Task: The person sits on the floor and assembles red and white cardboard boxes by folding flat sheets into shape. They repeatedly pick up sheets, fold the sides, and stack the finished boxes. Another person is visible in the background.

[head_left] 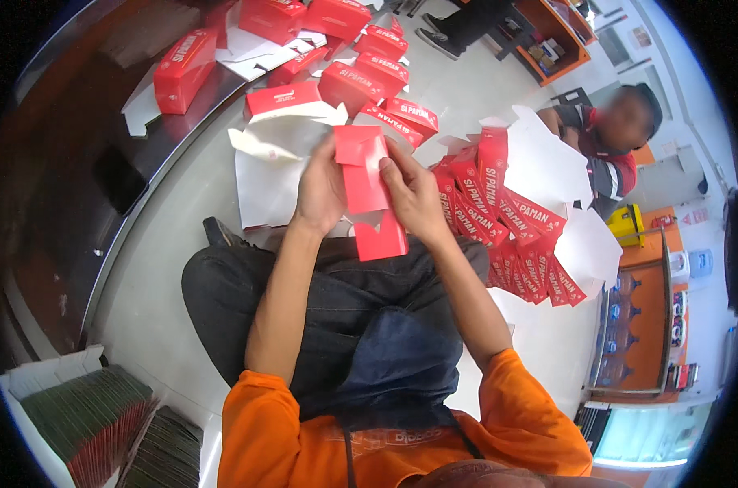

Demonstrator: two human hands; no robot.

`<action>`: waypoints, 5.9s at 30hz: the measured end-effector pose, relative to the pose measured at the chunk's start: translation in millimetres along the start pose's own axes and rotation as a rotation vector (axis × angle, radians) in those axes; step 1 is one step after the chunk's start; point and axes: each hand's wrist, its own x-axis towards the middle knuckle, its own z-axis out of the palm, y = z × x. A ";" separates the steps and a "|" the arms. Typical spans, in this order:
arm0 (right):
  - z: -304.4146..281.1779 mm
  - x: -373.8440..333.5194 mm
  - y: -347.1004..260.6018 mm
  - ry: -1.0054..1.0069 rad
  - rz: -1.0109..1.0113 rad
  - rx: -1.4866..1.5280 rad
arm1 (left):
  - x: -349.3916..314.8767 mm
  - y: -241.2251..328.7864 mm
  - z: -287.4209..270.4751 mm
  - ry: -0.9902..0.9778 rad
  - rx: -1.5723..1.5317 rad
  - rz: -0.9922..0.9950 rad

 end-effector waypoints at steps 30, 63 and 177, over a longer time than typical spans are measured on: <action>28.8 -58.9 31.4 0.184 -0.279 -0.421 | 4.3 -17.8 2.3 0.337 0.444 0.053; 29.9 -56.0 33.9 0.192 -0.444 -0.572 | -5.4 15.6 11.5 0.341 0.678 -0.193; -140.0 -157.3 63.0 -0.052 -0.462 -0.706 | -48.9 -115.7 55.7 -0.526 1.328 -0.298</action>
